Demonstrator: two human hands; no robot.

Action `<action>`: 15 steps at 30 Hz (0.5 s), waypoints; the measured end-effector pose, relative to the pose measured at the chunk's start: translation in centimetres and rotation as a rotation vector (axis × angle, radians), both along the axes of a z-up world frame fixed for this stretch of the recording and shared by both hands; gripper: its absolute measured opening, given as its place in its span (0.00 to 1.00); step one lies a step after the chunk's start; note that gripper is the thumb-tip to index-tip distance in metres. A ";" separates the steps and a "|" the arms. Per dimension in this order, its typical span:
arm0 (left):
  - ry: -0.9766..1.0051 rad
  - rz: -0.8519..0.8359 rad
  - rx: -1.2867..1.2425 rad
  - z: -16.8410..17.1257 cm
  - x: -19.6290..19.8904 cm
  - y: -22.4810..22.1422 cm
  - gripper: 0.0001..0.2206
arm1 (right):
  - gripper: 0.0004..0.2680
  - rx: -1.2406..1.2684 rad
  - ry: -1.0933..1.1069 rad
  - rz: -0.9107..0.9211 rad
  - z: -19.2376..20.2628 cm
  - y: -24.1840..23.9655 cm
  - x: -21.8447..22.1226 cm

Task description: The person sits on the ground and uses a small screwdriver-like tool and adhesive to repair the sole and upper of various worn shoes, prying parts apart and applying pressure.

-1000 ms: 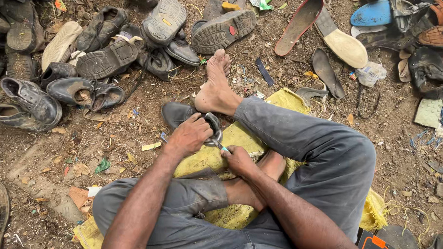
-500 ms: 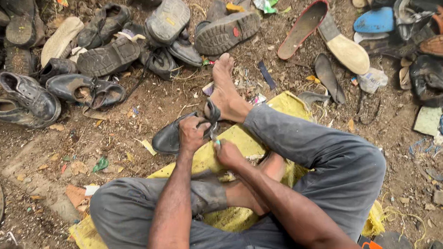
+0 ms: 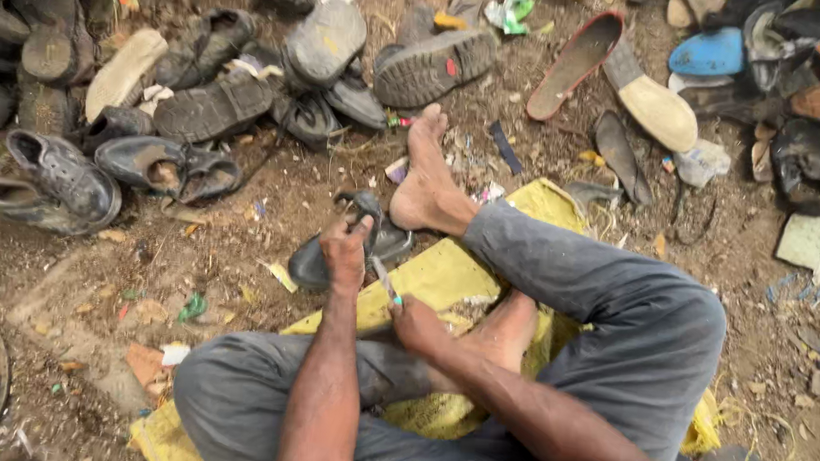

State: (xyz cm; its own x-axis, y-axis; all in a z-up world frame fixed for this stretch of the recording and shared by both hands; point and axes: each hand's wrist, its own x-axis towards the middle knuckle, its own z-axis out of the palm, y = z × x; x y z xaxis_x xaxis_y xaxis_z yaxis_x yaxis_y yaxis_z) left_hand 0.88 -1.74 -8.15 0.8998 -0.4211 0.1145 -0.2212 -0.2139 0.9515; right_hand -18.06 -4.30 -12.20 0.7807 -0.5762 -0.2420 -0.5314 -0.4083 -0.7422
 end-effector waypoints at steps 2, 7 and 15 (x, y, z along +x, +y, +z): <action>-0.039 -0.016 -0.056 -1.3 -0.8 1.1 0.08 | 0.17 0.215 0.004 -0.010 -0.6 -1.4 1.8; 0.606 0.067 -0.610 -2.4 1.0 0.9 0.09 | 0.16 0.123 -0.014 -0.007 -0.8 3.7 0.6; 0.634 0.101 -0.721 -2.8 1.4 0.7 0.11 | 0.14 0.313 0.159 -0.015 1.9 3.1 1.9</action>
